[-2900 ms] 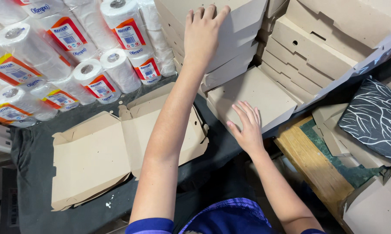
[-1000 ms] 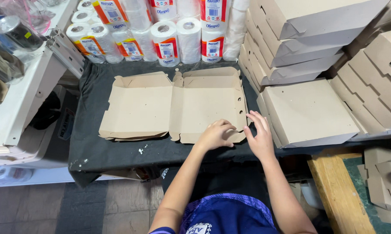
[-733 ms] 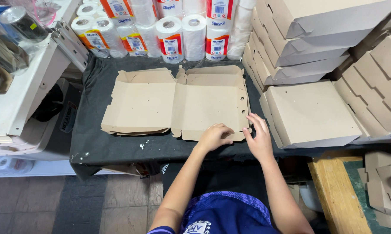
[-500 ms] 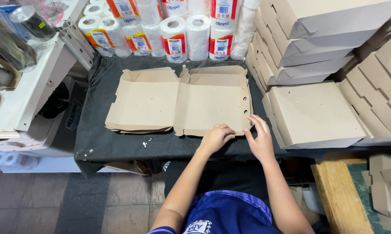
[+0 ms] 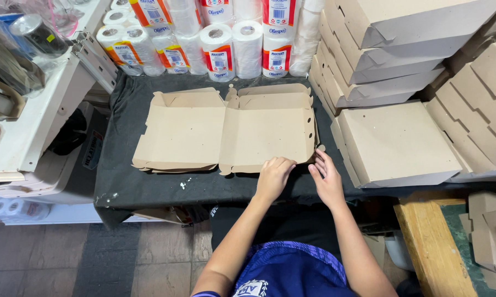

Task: The person assembles cardboard boxes by folding pre-cut flaps and securing the sides into place.

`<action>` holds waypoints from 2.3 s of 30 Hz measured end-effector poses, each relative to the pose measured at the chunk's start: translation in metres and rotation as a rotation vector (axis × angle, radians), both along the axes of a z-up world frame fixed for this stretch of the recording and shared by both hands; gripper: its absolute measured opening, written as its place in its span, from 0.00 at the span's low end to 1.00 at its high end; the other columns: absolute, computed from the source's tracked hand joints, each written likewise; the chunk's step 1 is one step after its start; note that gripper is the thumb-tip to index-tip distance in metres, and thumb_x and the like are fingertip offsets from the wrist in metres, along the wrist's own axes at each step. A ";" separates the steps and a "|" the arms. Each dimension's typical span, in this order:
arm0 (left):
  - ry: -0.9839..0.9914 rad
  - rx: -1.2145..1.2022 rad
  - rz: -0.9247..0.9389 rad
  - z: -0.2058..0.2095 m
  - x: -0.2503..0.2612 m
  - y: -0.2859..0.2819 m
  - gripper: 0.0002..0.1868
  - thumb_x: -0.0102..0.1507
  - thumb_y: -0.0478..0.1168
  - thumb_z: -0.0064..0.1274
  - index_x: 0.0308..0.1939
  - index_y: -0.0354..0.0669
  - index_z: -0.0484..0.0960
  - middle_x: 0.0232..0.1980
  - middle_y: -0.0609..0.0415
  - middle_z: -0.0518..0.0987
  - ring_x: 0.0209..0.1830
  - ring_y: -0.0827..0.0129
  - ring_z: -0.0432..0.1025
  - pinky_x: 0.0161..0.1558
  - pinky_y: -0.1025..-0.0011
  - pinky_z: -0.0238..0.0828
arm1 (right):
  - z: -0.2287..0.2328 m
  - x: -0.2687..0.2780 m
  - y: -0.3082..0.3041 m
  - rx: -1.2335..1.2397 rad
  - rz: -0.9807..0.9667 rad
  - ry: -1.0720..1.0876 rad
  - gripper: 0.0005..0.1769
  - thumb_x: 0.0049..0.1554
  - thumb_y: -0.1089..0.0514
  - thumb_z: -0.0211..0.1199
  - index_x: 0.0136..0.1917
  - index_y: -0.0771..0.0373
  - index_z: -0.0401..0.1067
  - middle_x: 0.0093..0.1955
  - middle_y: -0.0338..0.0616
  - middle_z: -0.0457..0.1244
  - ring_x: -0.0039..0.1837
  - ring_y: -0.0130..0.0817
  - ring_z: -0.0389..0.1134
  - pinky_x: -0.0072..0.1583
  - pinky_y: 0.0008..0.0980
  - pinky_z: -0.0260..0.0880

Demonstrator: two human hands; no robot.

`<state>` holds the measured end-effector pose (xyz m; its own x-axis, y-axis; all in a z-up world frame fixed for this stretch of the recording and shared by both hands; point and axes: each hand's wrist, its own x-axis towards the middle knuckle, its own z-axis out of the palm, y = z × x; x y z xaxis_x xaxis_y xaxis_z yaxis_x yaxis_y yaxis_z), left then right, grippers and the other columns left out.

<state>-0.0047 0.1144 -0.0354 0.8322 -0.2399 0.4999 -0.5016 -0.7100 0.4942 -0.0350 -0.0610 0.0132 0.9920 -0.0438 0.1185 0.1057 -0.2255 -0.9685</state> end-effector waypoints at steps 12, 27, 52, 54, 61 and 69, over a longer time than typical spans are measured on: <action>0.104 -0.025 -0.055 0.004 -0.020 -0.001 0.07 0.71 0.48 0.48 0.49 0.58 0.81 0.43 0.64 0.78 0.49 0.71 0.73 0.54 0.71 0.67 | -0.023 0.007 0.006 0.142 0.004 0.019 0.24 0.63 0.63 0.58 0.72 0.66 0.65 0.77 0.58 0.55 0.79 0.56 0.53 0.74 0.50 0.58; 0.737 -0.483 -0.003 -0.009 0.043 -0.038 0.14 0.67 0.50 0.53 0.51 0.49 0.83 0.43 0.50 0.83 0.41 0.61 0.81 0.46 0.64 0.77 | -0.068 0.010 0.012 0.270 -0.064 0.134 0.25 0.63 0.60 0.61 0.73 0.64 0.65 0.77 0.57 0.57 0.78 0.52 0.55 0.74 0.47 0.59; 0.526 -0.513 -0.121 0.056 -0.009 -0.013 0.10 0.68 0.37 0.48 0.51 0.46 0.81 0.44 0.42 0.82 0.42 0.51 0.81 0.43 0.58 0.79 | -0.020 -0.002 0.033 0.433 -0.131 0.016 0.16 0.60 0.61 0.65 0.60 0.64 0.67 0.72 0.54 0.59 0.64 0.42 0.68 0.66 0.40 0.69; 0.518 -0.461 -0.142 0.056 -0.012 -0.011 0.09 0.68 0.38 0.48 0.50 0.49 0.82 0.43 0.46 0.83 0.43 0.52 0.81 0.43 0.60 0.79 | -0.026 0.000 0.032 0.433 -0.168 0.056 0.21 0.61 0.59 0.64 0.64 0.60 0.62 0.70 0.50 0.58 0.62 0.38 0.68 0.65 0.37 0.71; 0.483 -0.357 -0.152 0.078 -0.028 -0.005 0.09 0.68 0.38 0.47 0.51 0.46 0.80 0.44 0.44 0.82 0.47 0.46 0.79 0.47 0.54 0.78 | -0.007 -0.005 0.038 0.427 -0.124 0.206 0.30 0.63 0.53 0.60 0.75 0.56 0.57 0.73 0.54 0.52 0.67 0.41 0.61 0.65 0.46 0.67; 0.513 -0.161 -0.093 0.088 -0.036 0.006 0.11 0.69 0.46 0.44 0.50 0.52 0.78 0.43 0.51 0.83 0.47 0.53 0.79 0.49 0.55 0.76 | 0.015 -0.012 0.043 0.531 0.008 0.374 0.40 0.63 0.50 0.58 0.84 0.54 0.47 0.69 0.47 0.53 0.62 0.36 0.59 0.60 0.41 0.68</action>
<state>-0.0411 0.1208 0.0525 0.9579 -0.2781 0.0716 -0.2245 -0.5697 0.7906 -0.0472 -0.0177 0.0280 0.9626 0.0058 -0.2709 -0.2606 0.2939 -0.9196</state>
